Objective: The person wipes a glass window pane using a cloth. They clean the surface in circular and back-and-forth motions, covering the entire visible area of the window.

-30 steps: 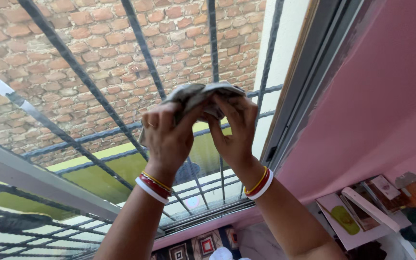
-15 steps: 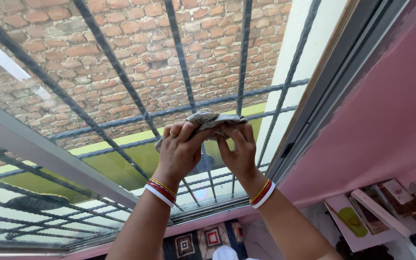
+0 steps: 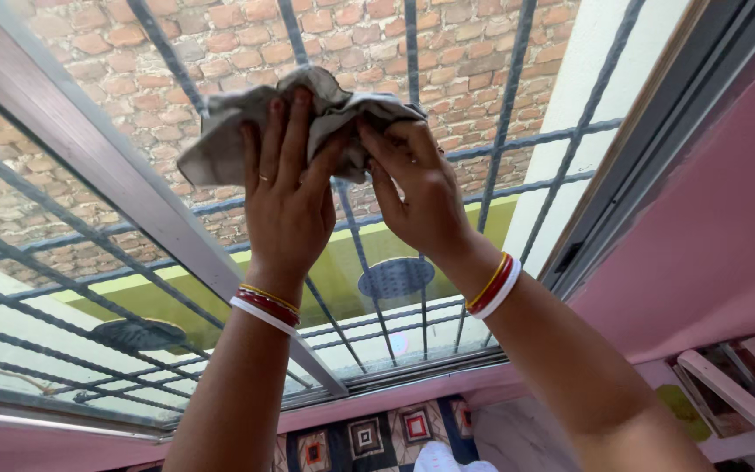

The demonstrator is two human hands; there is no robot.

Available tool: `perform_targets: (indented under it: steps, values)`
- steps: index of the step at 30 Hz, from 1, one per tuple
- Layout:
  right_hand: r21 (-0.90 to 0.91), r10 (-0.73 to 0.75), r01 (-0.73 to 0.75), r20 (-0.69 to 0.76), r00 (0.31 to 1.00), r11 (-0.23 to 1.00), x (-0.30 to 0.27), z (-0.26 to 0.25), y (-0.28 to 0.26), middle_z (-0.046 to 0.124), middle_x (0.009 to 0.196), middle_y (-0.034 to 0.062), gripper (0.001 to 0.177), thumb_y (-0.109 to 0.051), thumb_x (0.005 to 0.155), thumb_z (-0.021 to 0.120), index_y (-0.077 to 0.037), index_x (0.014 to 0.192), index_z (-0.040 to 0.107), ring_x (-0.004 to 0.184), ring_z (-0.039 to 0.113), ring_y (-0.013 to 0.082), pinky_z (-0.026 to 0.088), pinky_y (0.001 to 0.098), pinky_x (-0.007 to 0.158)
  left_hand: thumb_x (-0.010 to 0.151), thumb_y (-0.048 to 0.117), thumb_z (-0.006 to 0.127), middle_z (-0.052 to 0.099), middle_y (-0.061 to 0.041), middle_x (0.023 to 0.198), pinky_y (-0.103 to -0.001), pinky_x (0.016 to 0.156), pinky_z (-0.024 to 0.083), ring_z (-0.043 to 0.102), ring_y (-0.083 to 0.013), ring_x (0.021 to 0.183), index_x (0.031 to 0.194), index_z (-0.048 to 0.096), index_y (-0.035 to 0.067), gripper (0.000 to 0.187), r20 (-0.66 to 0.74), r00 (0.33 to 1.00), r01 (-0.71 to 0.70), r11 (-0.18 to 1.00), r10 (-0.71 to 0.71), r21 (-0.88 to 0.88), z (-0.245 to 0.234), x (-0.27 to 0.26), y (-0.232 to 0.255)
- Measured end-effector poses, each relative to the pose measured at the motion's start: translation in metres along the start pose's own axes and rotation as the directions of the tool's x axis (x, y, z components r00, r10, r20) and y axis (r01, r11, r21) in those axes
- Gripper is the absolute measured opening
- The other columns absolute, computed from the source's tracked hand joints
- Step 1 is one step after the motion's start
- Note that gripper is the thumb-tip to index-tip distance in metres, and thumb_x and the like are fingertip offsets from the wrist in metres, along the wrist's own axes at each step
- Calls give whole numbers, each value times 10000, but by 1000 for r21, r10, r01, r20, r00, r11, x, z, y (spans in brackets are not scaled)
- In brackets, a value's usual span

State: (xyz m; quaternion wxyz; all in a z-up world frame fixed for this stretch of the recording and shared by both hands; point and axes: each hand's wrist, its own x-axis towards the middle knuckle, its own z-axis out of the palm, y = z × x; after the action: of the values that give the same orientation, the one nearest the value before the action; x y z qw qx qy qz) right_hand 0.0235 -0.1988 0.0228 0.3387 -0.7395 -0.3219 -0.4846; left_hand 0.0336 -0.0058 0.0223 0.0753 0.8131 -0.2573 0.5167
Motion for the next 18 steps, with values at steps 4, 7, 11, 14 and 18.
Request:
perform_targets:
  steps: [4,7,11,14,18]
  values:
    - [-63,-22,27,73,997,998,-13,23,3,615,1144,144,349,66,952,623,-34,1272,723,1033,674,314,578,403,875,1112,206,583,350,-155,1669,-595,1273,272,345,-366,1551,1529,570,247,419,42,999,26,999,-27,35,14,-36,-9]
    - [-95,-39,53,137,990,994,-40,37,5,617,1146,128,341,37,927,625,-38,1238,742,1084,648,325,558,423,931,1076,224,589,361,-167,1642,-596,1229,296,363,-380,1515,1500,580,256,425,83,994,67,998,-66,-12,22,-70,-10]
    - [-298,-56,143,284,957,944,-74,46,5,613,1190,92,351,-43,927,652,-157,1240,764,1152,576,298,430,473,1062,1062,217,582,368,-157,1655,-585,1242,260,344,-359,1538,1519,555,233,458,169,982,90,994,-79,-56,15,-102,-3]
    - [-547,-257,389,303,917,742,-80,39,11,520,1405,77,470,-125,1031,655,-210,1493,676,1408,417,267,196,509,1294,1065,239,586,367,-97,1676,-602,1257,193,307,-303,1569,1517,546,236,453,230,973,27,1000,-27,3,0,-108,-7]
    - [-533,-198,411,411,890,739,-52,39,16,332,1703,63,516,-232,1088,609,-187,1592,511,1596,179,278,45,527,1319,1070,291,570,297,-83,1697,-676,1236,87,201,-367,1572,1536,525,269,469,204,979,-27,988,-4,152,-4,-74,-33]
